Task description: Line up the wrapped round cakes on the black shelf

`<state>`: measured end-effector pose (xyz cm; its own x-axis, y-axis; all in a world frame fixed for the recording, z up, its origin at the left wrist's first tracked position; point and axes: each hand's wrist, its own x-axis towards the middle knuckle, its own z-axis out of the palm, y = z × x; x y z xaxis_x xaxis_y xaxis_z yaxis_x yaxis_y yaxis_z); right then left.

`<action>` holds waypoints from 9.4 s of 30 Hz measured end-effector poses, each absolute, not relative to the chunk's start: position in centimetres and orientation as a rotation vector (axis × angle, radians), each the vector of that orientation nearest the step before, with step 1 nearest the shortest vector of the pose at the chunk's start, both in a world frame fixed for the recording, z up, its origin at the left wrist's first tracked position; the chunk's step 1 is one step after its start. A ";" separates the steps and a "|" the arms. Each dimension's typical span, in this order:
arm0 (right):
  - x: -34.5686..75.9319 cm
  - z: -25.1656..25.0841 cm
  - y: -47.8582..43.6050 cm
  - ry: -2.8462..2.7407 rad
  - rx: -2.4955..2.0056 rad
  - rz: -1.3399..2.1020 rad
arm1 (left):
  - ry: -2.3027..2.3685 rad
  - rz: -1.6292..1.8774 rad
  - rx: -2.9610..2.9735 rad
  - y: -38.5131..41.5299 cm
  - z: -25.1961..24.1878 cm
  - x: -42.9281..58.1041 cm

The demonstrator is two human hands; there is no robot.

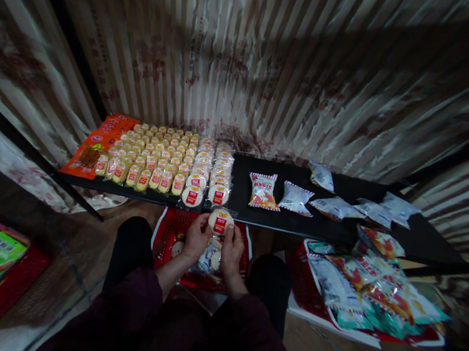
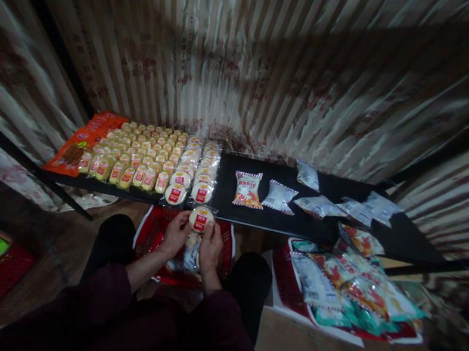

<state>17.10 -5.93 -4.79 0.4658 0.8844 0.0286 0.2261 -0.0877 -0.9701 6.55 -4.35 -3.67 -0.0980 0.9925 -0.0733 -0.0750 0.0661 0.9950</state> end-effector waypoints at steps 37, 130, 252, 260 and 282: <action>16.6 -3.0 -3.1 -1.219 -1.638 0.621 | 1.446 1.299 1.306 -2.4 -1.5 5.6; 16.8 -2.9 -0.1 -1.276 -1.594 0.435 | 1.621 1.290 1.838 0.2 -3.4 4.4; 18.1 -3.3 1.5 -1.631 -1.654 0.207 | 1.651 1.081 2.362 1.4 -3.7 4.5; 17.6 -4.1 1.8 -1.702 -1.705 0.148 | 1.654 1.079 2.373 1.7 -4.2 4.6; 17.8 -4.5 1.4 -1.988 -1.595 -0.026 | 1.616 1.087 2.399 1.6 -4.9 4.4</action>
<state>17.80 1.42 -4.51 -0.1131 0.8873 0.4472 0.8985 0.2834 -0.3351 4.38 1.56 -4.93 0.2061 0.8295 0.5191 0.7933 -0.4522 0.4077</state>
